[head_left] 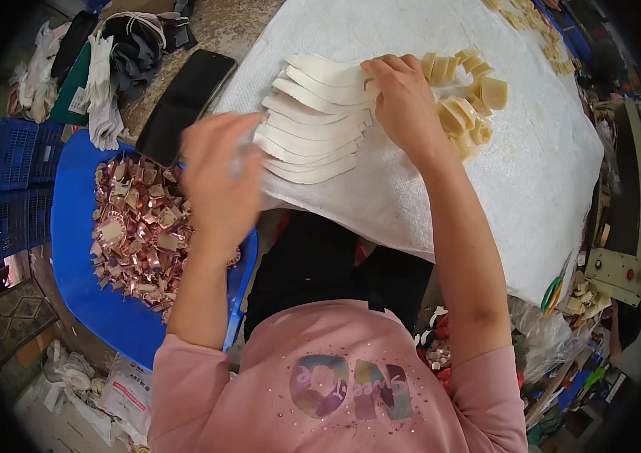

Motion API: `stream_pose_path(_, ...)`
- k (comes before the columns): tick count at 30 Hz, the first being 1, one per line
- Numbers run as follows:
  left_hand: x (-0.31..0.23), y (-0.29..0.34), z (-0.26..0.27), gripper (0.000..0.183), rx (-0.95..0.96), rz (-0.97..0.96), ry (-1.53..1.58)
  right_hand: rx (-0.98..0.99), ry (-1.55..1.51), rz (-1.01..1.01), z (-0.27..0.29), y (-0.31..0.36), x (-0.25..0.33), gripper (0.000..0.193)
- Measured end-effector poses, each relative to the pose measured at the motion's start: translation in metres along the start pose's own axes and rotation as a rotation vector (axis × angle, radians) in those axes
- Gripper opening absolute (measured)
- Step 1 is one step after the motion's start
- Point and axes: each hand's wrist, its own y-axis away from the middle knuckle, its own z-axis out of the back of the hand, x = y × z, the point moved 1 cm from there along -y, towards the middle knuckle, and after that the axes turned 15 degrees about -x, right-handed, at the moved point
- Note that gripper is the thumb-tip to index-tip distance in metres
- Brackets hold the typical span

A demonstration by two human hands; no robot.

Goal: The recorder is shown assembling small white and cream-colored shoe components, specifically fitting a small internal heel or toe support into another piece.

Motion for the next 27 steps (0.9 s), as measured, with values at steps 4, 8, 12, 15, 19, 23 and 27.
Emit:
stream_pose_path(4, -0.013, -0.009, -0.048, 0.028, 0.141, -0.194, 0.115, -0.021, -0.047, 0.026, 0.003, 0.001, 0.003, 0.021)
stream_pose_path(8, -0.013, 0.0, -0.066, 0.03, 0.23, -0.285, 0.009, -0.018, 0.005, 0.121, 0.007, 0.006, 0.008, 0.008)
stream_pose_path(12, -0.027, 0.013, -0.053, 0.035, 0.33, -0.259, 0.012, 0.083, 0.084, 0.26, 0.021, 0.018, 0.015, 0.006)
stream_pose_path(15, -0.037, 0.024, -0.044, 0.037, 0.361, -0.234, 0.027, 0.113, 0.151, 0.372, 0.031, 0.031, 0.019, 0.006)
stream_pose_path(19, -0.039, 0.033, -0.041, 0.041, 0.362, -0.226, -0.01, 0.227, 0.202, 0.483, 0.042, 0.025, 0.027, 0.007)
stream_pose_path(23, -0.041, 0.034, -0.041, 0.043, 0.362, -0.22, 0.005, 0.344, 0.227, 0.552, 0.047, 0.02, 0.028, 0.007)
stream_pose_path(27, -0.042, 0.036, -0.04, 0.043, 0.354, -0.217, -0.008, 0.402, 0.25, 0.573, 0.043, 0.018, 0.034, 0.006)
